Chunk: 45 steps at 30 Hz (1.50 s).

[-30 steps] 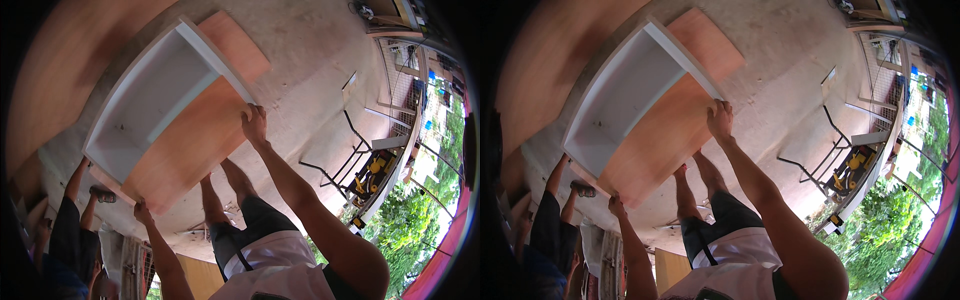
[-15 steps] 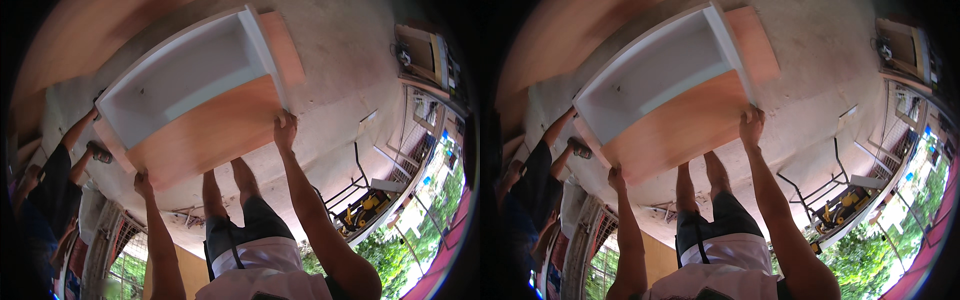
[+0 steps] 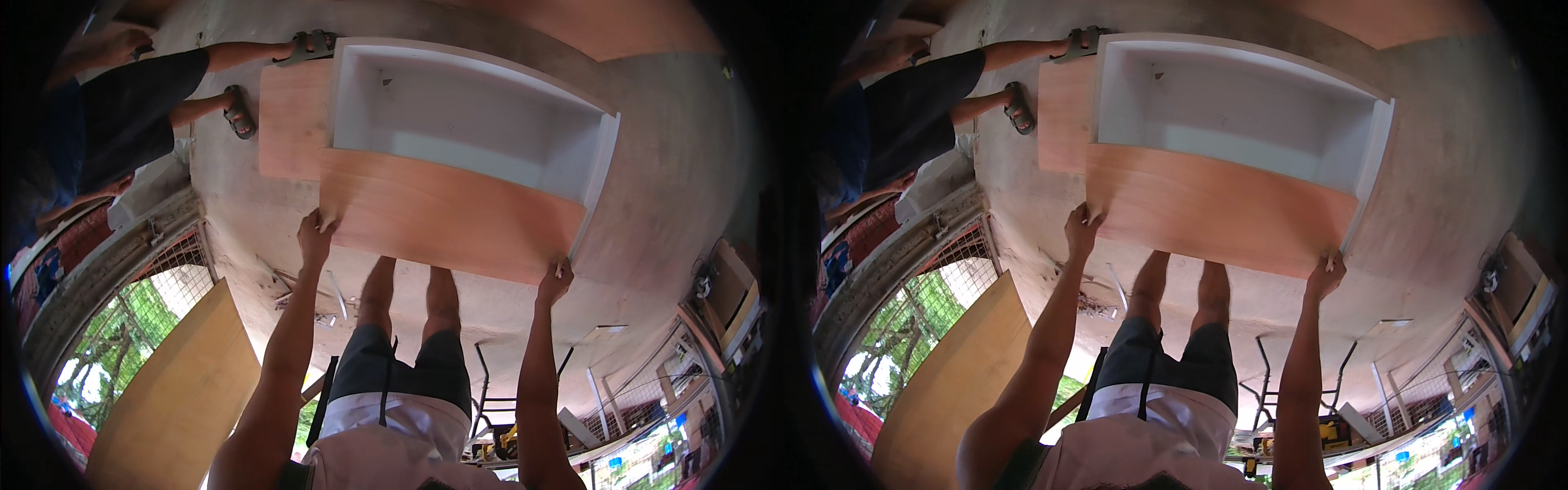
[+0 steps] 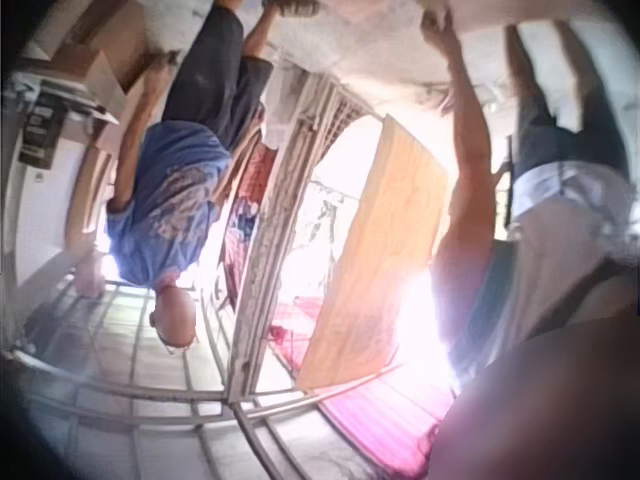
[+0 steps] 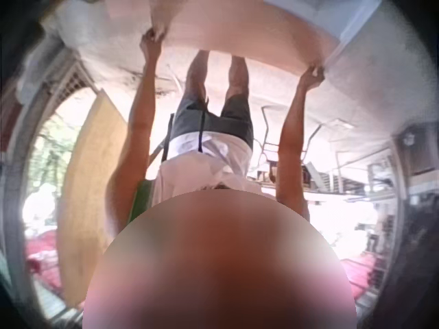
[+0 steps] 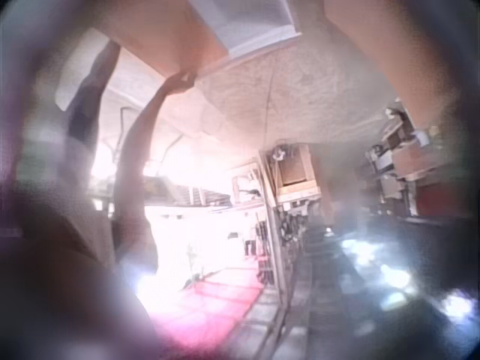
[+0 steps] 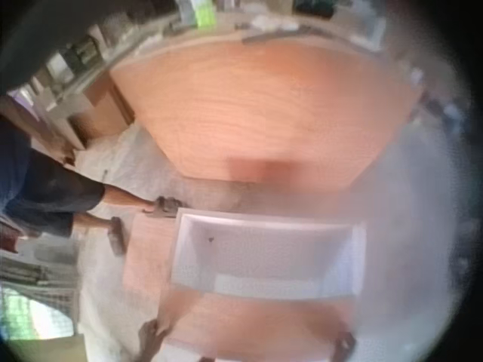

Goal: The person uses a nail gun to fasten a white drawer box, then carries and positions drawer components and panels in a workshop. They retrieve a panel from a shelf, place it on a workbench, and fit a panel into the drawer box with assistance from another person.

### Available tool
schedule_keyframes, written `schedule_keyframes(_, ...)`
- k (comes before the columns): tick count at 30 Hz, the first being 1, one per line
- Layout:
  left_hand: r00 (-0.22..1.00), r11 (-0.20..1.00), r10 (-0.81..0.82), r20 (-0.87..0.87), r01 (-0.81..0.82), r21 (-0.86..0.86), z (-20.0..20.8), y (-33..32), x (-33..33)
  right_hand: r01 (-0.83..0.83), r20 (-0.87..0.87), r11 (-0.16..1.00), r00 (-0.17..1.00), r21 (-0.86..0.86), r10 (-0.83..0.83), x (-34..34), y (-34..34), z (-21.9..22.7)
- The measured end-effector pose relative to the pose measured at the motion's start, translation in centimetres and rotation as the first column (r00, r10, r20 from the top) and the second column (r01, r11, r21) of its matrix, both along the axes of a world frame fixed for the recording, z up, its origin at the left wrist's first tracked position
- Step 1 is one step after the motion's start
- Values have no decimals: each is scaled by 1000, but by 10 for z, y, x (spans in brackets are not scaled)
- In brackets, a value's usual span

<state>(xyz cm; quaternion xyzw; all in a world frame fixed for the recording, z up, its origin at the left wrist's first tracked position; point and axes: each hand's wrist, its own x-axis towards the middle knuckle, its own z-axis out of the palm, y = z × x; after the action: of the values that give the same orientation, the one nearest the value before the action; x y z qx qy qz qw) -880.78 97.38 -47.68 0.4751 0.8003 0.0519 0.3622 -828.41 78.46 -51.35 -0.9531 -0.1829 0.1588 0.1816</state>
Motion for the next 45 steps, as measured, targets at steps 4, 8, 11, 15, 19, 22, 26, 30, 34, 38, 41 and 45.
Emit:
schedule_keyframes(4,972,972,-235,23,235,4,14,-26,-12,-48,7,998,999,-37,48,0,1,-1)
schedule_keyframes(8,924,922,-379,53,381,-67,18,-41,-26,-62,-47,995,997,-73,59,3,0,-3)
schedule_keyframes(11,900,898,-435,34,437,-52,11,-38,-38,-9,-106,995,994,-101,-2,9,-2,-3)
schedule_keyframes(15,885,884,-465,2,465,-47,0,-32,-48,-3,-223,997,975,-72,-14,19,0,-1)
schedule_keyframes(19,860,860,-509,-36,510,24,-7,-33,-50,-31,-248,991,969,-131,-3,25,7,4)
schedule_keyframes(22,842,843,-534,-71,537,21,-8,-33,-48,-31,-235,989,972,-146,-5,24,9,8)
schedule_keyframes(26,832,834,-544,-105,550,35,-8,-31,-40,-260,-140,945,962,-199,235,16,4,19)
schedule_keyframes(30,816,828,-553,-167,561,1,-8,-31,-32,-546,-181,823,835,-159,519,2,-6,39)
schedule_keyframes(34,814,838,-540,-216,545,-40,-10,-34,-25,-713,-210,613,693,-342,689,-3,-15,54)
schedule_keyframes(38,742,793,-600,-300,602,-97,-12,-37,-17,-770,-198,520,612,-369,766,13,-26,51)
schedule_keyframes(41,778,814,-560,-286,580,-16,-11,-37,-11,-754,-105,525,604,-394,790,25,-36,41)
schedule_keyframes(45,757,790,-580,-301,612,16,-9,-37,-5,-774,-86,557,604,-300,793,35,-46,34)
